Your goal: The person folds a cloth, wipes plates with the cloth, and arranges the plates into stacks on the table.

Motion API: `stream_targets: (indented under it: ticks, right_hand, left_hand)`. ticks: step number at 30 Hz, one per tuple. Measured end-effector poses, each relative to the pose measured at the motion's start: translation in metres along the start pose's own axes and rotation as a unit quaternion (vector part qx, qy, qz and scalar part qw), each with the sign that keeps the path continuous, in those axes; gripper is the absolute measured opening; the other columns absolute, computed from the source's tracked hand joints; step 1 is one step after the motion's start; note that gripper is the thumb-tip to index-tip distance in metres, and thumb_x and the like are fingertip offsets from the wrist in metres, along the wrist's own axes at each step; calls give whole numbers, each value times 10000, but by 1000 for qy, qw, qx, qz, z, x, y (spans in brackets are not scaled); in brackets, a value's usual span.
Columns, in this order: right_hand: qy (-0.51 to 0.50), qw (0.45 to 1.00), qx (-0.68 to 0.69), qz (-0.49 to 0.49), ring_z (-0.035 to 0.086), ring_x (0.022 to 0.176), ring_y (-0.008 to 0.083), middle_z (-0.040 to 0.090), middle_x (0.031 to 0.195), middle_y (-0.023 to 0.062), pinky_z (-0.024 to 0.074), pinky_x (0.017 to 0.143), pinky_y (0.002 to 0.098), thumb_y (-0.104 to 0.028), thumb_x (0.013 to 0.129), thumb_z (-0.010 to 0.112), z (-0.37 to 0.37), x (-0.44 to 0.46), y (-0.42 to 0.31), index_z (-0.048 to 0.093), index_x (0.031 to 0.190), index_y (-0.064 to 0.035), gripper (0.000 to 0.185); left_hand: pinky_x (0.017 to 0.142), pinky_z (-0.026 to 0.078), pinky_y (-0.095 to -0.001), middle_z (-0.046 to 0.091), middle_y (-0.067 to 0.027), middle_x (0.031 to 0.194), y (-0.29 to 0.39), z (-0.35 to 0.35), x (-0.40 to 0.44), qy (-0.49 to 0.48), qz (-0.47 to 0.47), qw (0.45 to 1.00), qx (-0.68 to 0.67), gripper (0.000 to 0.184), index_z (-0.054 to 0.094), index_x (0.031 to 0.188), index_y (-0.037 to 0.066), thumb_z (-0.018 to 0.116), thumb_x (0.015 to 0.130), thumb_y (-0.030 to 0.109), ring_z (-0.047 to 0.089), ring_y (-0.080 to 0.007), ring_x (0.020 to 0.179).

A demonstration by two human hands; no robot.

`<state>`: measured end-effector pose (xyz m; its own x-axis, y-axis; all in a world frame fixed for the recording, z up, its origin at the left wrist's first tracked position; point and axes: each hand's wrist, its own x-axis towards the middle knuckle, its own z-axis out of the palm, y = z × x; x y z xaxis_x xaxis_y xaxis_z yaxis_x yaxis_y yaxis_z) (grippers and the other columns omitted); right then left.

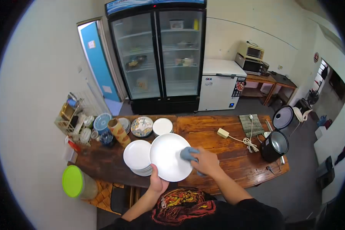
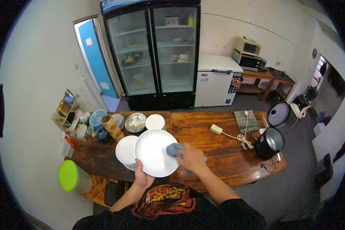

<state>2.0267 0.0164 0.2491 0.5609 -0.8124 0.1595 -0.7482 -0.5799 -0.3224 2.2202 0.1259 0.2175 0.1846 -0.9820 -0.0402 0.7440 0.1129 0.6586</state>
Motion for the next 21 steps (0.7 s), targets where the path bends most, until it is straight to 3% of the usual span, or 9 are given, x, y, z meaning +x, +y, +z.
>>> stream_targets:
  ticks: [5,8,12,15,17,21]
  right_hand:
    - [87,995,-2,49,642,806,318,596,1161,73,524,665,431,-305,850,574,-2,32,-4,680,1184,-215,361]
    - [127,990,47,-48,647,828,318,575,1202,58,530,676,440,-254,841,567,-12,29,-33,665,1195,-224,368]
    - [-6,994,84,-71,643,886,307,555,1239,46,534,711,424,-229,842,568,-36,4,-46,653,1207,-218,375]
    - [-49,982,104,-148,638,910,310,561,1224,43,530,723,420,-215,841,569,-9,-25,-23,664,1194,-231,366]
    - [-67,981,106,-146,638,908,313,563,1218,45,528,725,427,-215,838,572,-12,-39,1,668,1192,-234,367]
    - [-62,996,65,20,636,855,315,603,1086,49,516,708,438,-276,864,546,4,-50,60,690,1143,-227,318]
  left_hand:
    - [1114,367,-434,360,-147,1535,2,33,-1,-34,-56,997,37,753,202,1547,120,316,994,617,421,-298,1363]
    - [1099,391,-445,372,-155,1521,-2,55,1,-46,-64,997,13,746,208,1544,143,276,990,638,442,-299,1344]
    - [1090,400,-456,395,-155,1502,-24,42,5,-35,-72,997,-5,756,229,1538,165,270,976,669,456,-301,1330]
    - [1085,401,-463,415,-153,1488,-37,33,12,-23,-70,997,-15,769,249,1533,179,277,962,694,462,-302,1323]
    - [1081,403,-467,429,-151,1477,-51,40,11,-20,-69,997,-10,778,259,1529,186,284,953,708,469,-304,1316]
    - [1076,404,-474,446,-147,1464,-79,29,9,-14,-81,997,-5,794,270,1525,191,291,940,728,477,-308,1308]
